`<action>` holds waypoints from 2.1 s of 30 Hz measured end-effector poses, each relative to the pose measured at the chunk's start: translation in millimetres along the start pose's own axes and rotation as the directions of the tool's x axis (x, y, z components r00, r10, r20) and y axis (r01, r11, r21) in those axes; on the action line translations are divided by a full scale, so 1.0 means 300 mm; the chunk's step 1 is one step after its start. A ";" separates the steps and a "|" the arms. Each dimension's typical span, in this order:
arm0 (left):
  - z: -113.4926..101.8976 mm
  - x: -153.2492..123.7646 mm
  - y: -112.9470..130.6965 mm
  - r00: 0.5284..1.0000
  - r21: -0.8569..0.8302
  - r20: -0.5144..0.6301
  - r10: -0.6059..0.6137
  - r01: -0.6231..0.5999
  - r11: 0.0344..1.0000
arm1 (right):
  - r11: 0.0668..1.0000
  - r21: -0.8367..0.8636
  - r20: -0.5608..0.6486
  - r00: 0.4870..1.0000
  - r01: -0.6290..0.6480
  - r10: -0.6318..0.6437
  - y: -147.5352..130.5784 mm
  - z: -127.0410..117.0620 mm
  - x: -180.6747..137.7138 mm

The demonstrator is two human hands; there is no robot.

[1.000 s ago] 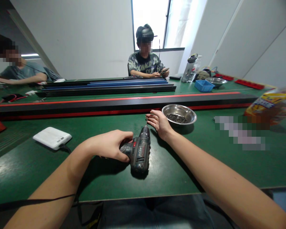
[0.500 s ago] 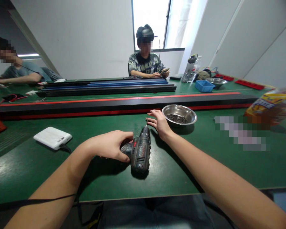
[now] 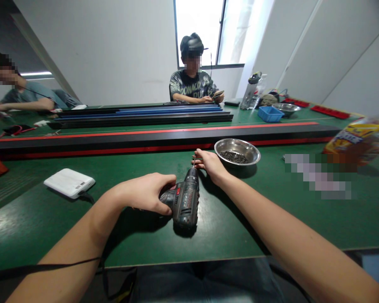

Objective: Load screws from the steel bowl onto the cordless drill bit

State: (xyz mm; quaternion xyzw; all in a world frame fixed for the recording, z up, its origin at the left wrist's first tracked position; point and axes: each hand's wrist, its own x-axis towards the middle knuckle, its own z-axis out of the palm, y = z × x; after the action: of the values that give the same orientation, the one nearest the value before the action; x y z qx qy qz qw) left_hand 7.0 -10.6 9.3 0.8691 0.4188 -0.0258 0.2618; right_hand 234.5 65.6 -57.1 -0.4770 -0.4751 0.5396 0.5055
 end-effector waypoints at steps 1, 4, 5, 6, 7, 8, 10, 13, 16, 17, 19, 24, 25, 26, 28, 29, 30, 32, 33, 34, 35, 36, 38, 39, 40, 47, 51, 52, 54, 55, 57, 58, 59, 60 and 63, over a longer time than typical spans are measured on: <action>0.000 0.000 0.000 1.000 -0.002 0.000 -0.002 0.002 1.000 | 1.000 -0.004 -0.003 1.000 0.009 -0.009 0.005 -0.001 0.003; -0.001 0.001 0.000 1.000 -0.003 0.001 -0.027 0.027 1.000 | 0.999 -0.012 -0.018 0.999 0.036 -0.036 0.020 -0.006 0.011; -0.002 0.002 0.000 0.999 0.002 -0.002 -0.040 0.040 0.999 | 0.999 -0.016 -0.028 0.999 0.046 -0.046 0.024 -0.008 0.014; -0.003 0.002 0.001 0.999 0.011 -0.010 -0.053 0.053 0.999 | 0.998 -0.023 -0.040 0.998 0.057 -0.058 0.029 -0.010 0.018; -0.004 0.003 0.002 0.998 0.024 -0.023 -0.061 0.062 0.998 | 0.997 -0.037 -0.054 0.996 0.069 -0.071 0.034 -0.013 0.021; -0.004 0.005 0.002 0.997 0.039 -0.040 -0.065 0.066 0.997 | 0.995 -0.057 -0.069 0.994 0.082 -0.086 0.040 -0.015 0.024; -0.003 0.009 0.003 0.995 0.070 -0.083 -0.061 0.067 0.995 | 0.988 -0.109 -0.092 0.989 0.108 -0.118 0.050 -0.020 0.030; 0.002 0.017 -0.002 0.987 0.105 -0.155 -0.046 0.063 0.992 | 0.971 -0.187 -0.094 0.982 0.147 -0.166 0.061 -0.023 0.030; 0.005 0.023 -0.011 0.976 0.131 -0.212 -0.046 0.075 0.989 | 0.949 -0.261 -0.069 0.977 0.177 -0.202 0.061 -0.019 0.017; 0.005 0.024 -0.014 0.973 0.139 -0.227 -0.049 0.082 0.987 | 0.940 -0.289 -0.056 0.977 0.183 -0.208 0.058 -0.017 0.011; 0.005 0.026 -0.018 0.966 0.162 -0.251 -0.057 0.100 0.982 | 0.921 -0.339 -0.030 0.976 0.191 -0.214 0.049 -0.012 -0.004; 0.006 0.028 -0.026 0.951 0.221 -0.298 -0.078 0.148 0.964 | 0.852 -0.458 0.018 0.961 0.255 -0.277 0.022 -0.002 -0.035; 0.007 0.029 -0.027 0.950 0.227 -0.301 -0.075 0.148 0.963 | 0.836 -0.477 0.036 0.957 0.270 -0.289 0.018 -0.001 -0.040; 0.008 0.030 -0.028 0.950 0.231 -0.304 -0.071 0.146 0.962 | 0.824 -0.492 0.053 0.954 0.282 -0.295 0.015 0.001 -0.044; 0.009 0.031 -0.030 0.950 0.239 -0.306 -0.063 0.141 0.961 | 0.809 -0.509 0.070 0.951 0.293 -0.301 0.012 0.004 -0.050; 0.009 0.032 -0.031 0.950 0.242 -0.307 -0.062 0.141 0.960 | 0.807 -0.511 0.071 0.950 0.295 -0.303 0.011 0.005 -0.052; 0.009 0.032 -0.031 0.950 0.243 -0.306 -0.060 0.139 0.960 | 0.805 -0.513 0.071 0.949 0.298 -0.306 0.011 0.006 -0.055; 0.008 0.031 -0.032 0.952 0.237 -0.302 -0.055 0.130 0.963 | 0.798 -0.518 0.074 0.946 0.307 -0.316 0.010 0.007 -0.059; 0.008 0.031 -0.033 0.953 0.231 -0.300 -0.050 0.123 0.965 | 0.790 -0.525 0.080 0.943 0.315 -0.323 0.009 0.006 -0.060; 0.007 0.031 -0.035 0.953 0.225 -0.298 -0.043 0.114 0.968 | 0.780 -0.536 0.087 0.939 0.325 -0.331 0.009 0.006 -0.061; 0.007 0.031 -0.036 0.954 0.220 -0.297 -0.037 0.106 0.970 | 0.767 -0.548 0.094 0.936 0.333 -0.339 0.009 0.005 -0.062; 0.007 0.032 -0.038 0.955 0.215 -0.296 -0.031 0.099 0.972 | 0.756 -0.560 0.102 0.933 0.341 -0.345 0.008 0.005 -0.062; 0.008 0.033 -0.041 0.956 0.211 -0.294 -0.019 0.085 0.974 | 0.739 -0.575 0.117 0.929 0.352 -0.352 0.008 0.004 -0.062; 0.009 0.034 -0.042 0.956 0.211 -0.294 -0.013 0.078 0.974 | 0.736 -0.576 0.120 0.927 0.356 -0.355 0.009 0.003 -0.062; 0.010 0.034 -0.043 0.956 0.210 -0.294 -0.008 0.073 0.975 | 0.738 -0.572 0.120 0.926 0.359 -0.358 0.009 0.003 -0.061; 0.011 0.037 -0.045 0.956 0.206 -0.294 -0.012 0.076 0.976 | 0.748 -0.553 0.112 0.922 0.367 -0.369 0.011 0.003 -0.064; 0.014 0.037 -0.048 0.954 0.212 -0.299 -0.016 0.083 0.974 | 0.689 -0.578 0.153 0.887 0.437 -0.435 -0.011 -0.006 -0.079; 0.016 0.037 -0.049 0.953 0.214 -0.304 -0.017 0.085 0.973 | 0.655 -0.595 0.172 0.870 0.466 -0.462 -0.022 -0.012 -0.082; 0.017 0.035 -0.049 0.950 0.215 -0.311 -0.013 0.084 0.973 | 0.584 -0.634 0.188 0.833 0.507 -0.520 -0.049 -0.029 -0.083; 0.018 0.033 -0.049 0.950 0.212 -0.311 -0.010 0.080 0.974 | 0.556 -0.657 0.175 0.820 0.510 -0.545 -0.065 -0.041 -0.081; 0.018 0.030 -0.048 0.953 0.195 -0.302 -0.004 0.066 0.979 | 0.523 -0.696 0.130 0.803 0.492 -0.582 -0.097 -0.073 -0.071; 0.017 0.028 -0.046 0.956 0.182 -0.292 -0.001 0.057 0.982 | 0.492 -0.736 0.103 0.795 0.465 -0.597 -0.113 -0.091 -0.065; 0.017 0.027 -0.045 0.959 0.169 -0.282 0.001 0.048 0.984 | 0.456 -0.780 0.075 0.788 0.428 -0.611 -0.128 -0.110 -0.058; 0.016 0.025 -0.043 0.962 0.156 -0.272 0.004 0.040 0.987 | 0.421 -0.822 0.044 0.780 0.383 -0.624 -0.141 -0.130 -0.050; 0.015 0.022 -0.035 0.969 0.122 -0.248 0.008 0.023 0.992 | 0.381 -0.896 -0.068 0.779 0.228 -0.624 -0.167 -0.186 -0.029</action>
State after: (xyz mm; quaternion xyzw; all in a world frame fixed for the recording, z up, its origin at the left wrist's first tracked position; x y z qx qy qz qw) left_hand 4.2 -2.6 -1.0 0.8786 0.4490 0.0559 0.1527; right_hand 294.9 60.5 -12.2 -0.6157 -0.6708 -0.0276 0.4126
